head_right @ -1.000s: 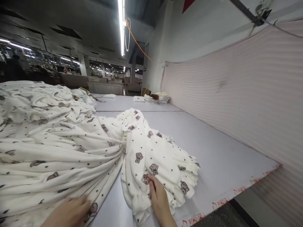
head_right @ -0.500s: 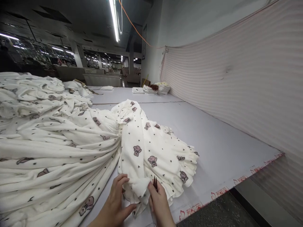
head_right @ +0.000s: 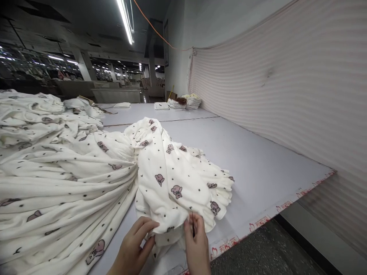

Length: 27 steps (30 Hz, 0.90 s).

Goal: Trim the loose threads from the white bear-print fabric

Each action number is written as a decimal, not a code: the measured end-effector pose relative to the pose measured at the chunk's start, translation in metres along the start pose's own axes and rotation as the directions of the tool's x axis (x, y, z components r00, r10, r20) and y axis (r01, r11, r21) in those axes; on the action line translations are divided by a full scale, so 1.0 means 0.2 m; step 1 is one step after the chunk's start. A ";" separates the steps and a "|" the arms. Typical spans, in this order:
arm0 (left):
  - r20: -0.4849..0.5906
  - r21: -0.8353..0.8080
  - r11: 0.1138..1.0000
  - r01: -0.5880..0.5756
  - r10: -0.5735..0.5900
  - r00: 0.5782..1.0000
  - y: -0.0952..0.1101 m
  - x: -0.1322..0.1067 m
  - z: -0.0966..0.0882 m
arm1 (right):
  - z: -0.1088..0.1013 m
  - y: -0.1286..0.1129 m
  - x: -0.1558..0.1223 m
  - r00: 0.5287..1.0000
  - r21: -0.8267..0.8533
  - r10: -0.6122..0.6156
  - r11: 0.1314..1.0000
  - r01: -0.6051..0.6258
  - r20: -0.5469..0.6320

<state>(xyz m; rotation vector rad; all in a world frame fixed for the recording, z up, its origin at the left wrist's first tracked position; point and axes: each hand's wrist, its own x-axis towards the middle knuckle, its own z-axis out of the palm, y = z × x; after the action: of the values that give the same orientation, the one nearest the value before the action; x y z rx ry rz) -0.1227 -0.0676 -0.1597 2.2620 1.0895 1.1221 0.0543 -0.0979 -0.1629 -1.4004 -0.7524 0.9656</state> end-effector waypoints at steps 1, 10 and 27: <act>-0.002 0.020 1.000 -0.014 0.014 1.000 0.01 0.01 0.00 | -0.02 -0.02 -0.02 0.988 -0.106 -0.151 0.984 0.146 -0.035; -0.075 0.128 0.991 -0.044 0.054 0.996 0.08 0.06 0.03 | 0.04 -0.15 -0.05 0.800 -0.286 -0.395 0.786 0.549 0.451; 0.009 0.150 0.972 -0.183 0.184 0.983 0.11 0.12 0.02 | -0.11 -0.20 -0.05 0.866 -0.573 -0.218 0.674 0.467 0.450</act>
<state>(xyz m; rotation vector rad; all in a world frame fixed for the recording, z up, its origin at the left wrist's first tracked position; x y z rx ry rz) -0.1006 -0.0632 -0.1367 2.5230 1.0136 1.1506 0.0745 -0.1130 -0.1227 -1.6108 -1.7110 0.6487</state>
